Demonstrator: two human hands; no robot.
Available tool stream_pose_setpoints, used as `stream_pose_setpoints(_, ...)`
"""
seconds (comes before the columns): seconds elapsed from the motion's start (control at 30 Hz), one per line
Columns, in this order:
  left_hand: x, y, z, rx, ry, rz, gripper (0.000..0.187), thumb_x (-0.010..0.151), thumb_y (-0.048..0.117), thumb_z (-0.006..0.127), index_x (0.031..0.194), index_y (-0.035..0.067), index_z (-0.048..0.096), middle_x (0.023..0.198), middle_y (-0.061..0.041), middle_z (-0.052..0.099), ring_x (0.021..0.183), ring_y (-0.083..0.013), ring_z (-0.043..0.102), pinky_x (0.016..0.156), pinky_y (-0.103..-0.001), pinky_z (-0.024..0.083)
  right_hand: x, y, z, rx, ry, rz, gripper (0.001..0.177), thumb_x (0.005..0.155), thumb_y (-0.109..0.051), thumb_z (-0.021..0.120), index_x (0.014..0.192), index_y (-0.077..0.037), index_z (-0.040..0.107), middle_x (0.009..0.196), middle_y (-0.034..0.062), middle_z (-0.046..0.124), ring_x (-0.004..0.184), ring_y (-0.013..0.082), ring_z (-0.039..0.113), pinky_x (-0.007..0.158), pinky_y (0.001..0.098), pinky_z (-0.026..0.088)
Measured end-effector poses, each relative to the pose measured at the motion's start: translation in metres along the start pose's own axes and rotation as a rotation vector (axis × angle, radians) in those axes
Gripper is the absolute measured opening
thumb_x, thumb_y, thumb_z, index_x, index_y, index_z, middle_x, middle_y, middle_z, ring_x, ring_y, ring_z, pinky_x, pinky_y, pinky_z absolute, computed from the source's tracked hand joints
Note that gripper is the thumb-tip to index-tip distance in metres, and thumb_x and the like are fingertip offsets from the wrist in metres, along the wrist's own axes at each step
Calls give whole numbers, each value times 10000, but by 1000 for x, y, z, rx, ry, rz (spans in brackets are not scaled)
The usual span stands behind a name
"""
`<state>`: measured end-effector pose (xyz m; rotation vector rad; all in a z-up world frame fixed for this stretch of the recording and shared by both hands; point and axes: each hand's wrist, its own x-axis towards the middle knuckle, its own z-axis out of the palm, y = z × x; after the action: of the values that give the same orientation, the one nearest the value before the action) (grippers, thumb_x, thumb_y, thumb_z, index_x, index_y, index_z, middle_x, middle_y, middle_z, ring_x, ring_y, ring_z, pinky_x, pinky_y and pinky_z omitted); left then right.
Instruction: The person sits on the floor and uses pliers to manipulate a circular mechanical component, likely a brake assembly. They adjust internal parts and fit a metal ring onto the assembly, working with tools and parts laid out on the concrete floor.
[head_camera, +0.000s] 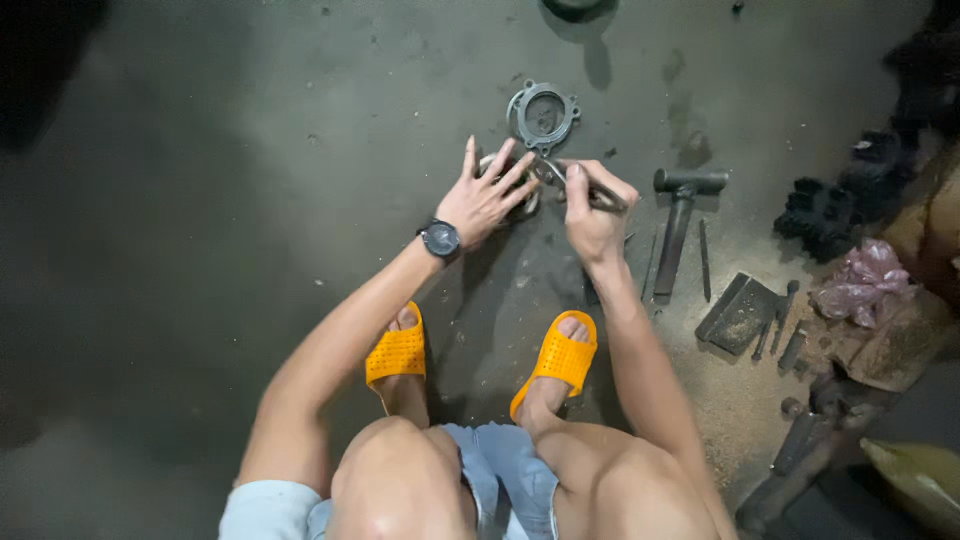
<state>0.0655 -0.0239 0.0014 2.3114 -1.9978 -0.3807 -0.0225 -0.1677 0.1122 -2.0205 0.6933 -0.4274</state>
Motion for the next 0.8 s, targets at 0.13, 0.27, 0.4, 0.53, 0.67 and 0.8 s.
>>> stream_pose_setpoints(0.13, -14, -6, -33, 4, -40, -134, 761, 814, 224, 713, 1493, 173, 374, 1584, -161, 234, 1460, -361, 181, 1102, -694, 187, -8, 31, 0, 21, 4, 204, 203, 995, -112, 519, 987, -3, 690, 711, 102, 635, 674, 126, 591, 539, 265, 506)
stream_pose_setpoints(0.27, -10, 7, -17, -309, -41, -448, 1010, 762, 396, 782, 1499, 2, 215, 1506, -266, 262, 1402, -383, 283, 1096, -667, 245, -27, 59, 17, 9, -6, 187, 206, 965, -95, 529, 931, -23, 719, 613, 92, 635, 551, 132, 608, 456, 246, 477)
stream_pose_setpoints(0.4, 2, 15, 8, -253, 13, -519, 1145, 727, 630, 745, 1461, -81, 228, 1427, -272, 341, 1294, -345, 379, 1058, -612, 275, -16, 25, 22, -2, 91, -132, 208, 934, -33, 545, 882, -19, 746, 576, 124, 656, 483, 168, 628, 413, 260, 461)
stream_pose_setpoints(0.53, 5, 14, 6, -272, 10, -527, 1161, 718, 622, 763, 1457, -92, 225, 1420, -278, 347, 1276, -343, 389, 1045, -596, 273, -10, 8, 20, 82, 110, -261, 262, 998, -82, 480, 957, 15, 720, 617, 122, 643, 519, 148, 596, 431, 263, 450)
stream_pose_setpoints(0.67, 8, 12, 6, -158, -26, -515, 1198, 670, 672, 771, 1445, -85, 259, 1386, -266, 383, 1251, -319, 408, 1028, -558, 316, -2, 38, 33, 10, -137, -121, 169, 952, -8, 528, 895, -5, 687, 601, 125, 619, 507, 179, 586, 439, 277, 445)
stream_pose_setpoints(0.8, 5, 14, 4, -209, -9, -525, 1158, 678, 609, 775, 1441, -97, 263, 1412, -259, 358, 1259, -334, 402, 1038, -575, 315, -4, 14, 28, 14, 61, -291, 216, 957, -38, 506, 903, -4, 713, 665, 170, 649, 558, 290, 655, 488, 343, 468)
